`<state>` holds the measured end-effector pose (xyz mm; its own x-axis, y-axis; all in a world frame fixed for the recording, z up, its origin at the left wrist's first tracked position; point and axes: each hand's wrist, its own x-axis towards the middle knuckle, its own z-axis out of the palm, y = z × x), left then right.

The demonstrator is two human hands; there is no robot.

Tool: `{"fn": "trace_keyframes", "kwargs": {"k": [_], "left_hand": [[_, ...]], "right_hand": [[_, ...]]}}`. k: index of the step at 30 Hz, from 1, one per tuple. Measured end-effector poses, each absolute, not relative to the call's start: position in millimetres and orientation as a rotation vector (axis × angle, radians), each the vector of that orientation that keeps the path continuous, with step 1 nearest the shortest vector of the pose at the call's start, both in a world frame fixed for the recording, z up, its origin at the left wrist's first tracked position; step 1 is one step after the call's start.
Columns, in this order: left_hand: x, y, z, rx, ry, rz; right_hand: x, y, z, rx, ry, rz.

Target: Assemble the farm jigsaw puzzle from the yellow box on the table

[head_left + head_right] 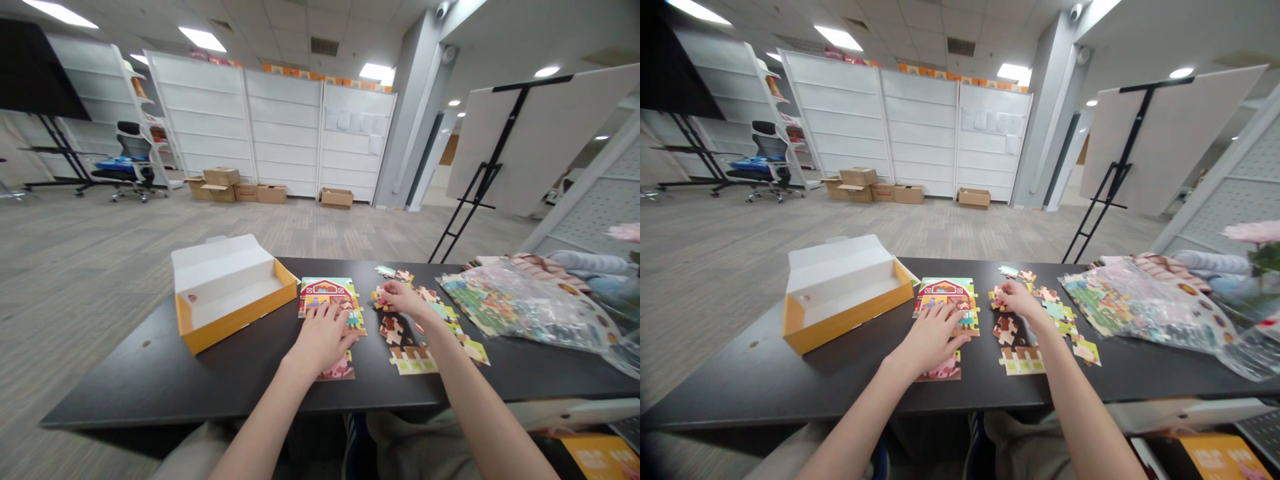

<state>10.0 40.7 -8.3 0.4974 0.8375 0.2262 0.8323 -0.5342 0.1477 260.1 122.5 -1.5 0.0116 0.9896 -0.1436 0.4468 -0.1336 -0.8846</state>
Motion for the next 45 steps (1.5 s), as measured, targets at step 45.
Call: {"fn": "trace_keyframes", "kwargs": {"k": [45], "left_hand": [[10.6, 41.7, -7.7, 2.69, 1.522, 0.37]], "right_hand": [[288.6, 121.8, 16.2, -1.879, -1.735, 0.187]]}}
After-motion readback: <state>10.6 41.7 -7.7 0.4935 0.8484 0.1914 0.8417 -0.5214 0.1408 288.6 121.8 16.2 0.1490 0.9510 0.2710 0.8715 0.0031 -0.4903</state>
